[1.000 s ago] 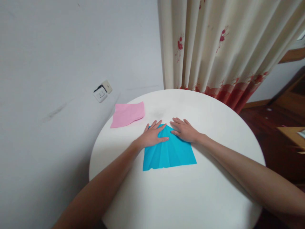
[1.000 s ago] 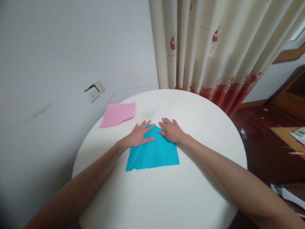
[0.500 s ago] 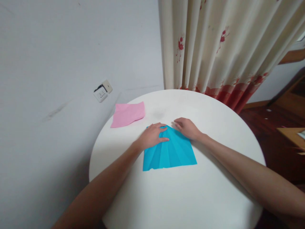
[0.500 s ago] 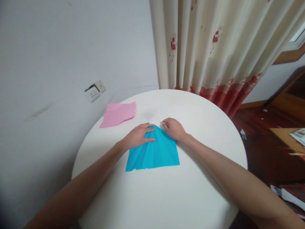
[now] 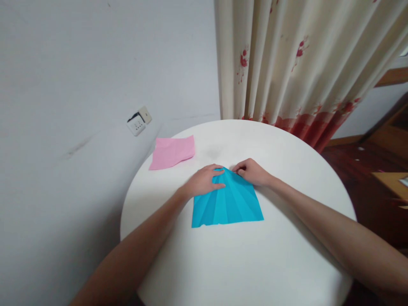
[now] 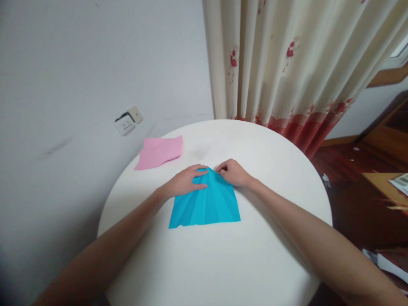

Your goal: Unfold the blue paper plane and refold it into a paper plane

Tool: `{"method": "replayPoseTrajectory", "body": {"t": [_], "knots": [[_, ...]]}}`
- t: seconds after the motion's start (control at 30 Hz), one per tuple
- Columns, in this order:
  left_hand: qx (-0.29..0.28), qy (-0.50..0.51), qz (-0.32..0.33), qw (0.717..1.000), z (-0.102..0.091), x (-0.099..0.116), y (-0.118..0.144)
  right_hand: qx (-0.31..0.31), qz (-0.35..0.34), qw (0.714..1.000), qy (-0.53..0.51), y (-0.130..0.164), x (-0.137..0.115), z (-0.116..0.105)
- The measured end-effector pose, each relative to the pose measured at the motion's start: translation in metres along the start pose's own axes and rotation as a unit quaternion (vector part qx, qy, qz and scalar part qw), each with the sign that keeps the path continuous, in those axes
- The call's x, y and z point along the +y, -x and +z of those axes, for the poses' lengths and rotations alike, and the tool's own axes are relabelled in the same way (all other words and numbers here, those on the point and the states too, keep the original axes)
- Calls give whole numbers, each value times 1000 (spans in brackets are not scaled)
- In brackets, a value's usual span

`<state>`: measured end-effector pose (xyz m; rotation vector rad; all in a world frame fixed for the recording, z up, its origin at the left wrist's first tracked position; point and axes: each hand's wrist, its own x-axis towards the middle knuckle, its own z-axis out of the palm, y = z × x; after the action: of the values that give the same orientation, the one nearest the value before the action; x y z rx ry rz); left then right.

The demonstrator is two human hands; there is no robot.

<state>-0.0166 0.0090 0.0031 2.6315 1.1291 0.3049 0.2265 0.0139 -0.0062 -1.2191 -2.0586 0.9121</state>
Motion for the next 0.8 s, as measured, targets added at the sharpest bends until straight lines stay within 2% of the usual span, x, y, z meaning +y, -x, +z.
{"method": "replayPoseTrajectory", "body": {"t": [0.1, 0.2, 0.37, 0.8], "knots": [[7, 11, -5, 1000, 1, -1, -2, -37, -1, 996, -79, 0, 0, 2], [23, 20, -8, 999, 2, -3, -5, -35, -21, 994, -102, 1, -2, 5], [51, 43, -20, 998, 3, -5, -10, -2, -66, 995, -70, 2, -4, 12], [80, 64, -38, 994, 5, -4, -9, -19, -146, 989, -23, 3, -7, 15]]}}
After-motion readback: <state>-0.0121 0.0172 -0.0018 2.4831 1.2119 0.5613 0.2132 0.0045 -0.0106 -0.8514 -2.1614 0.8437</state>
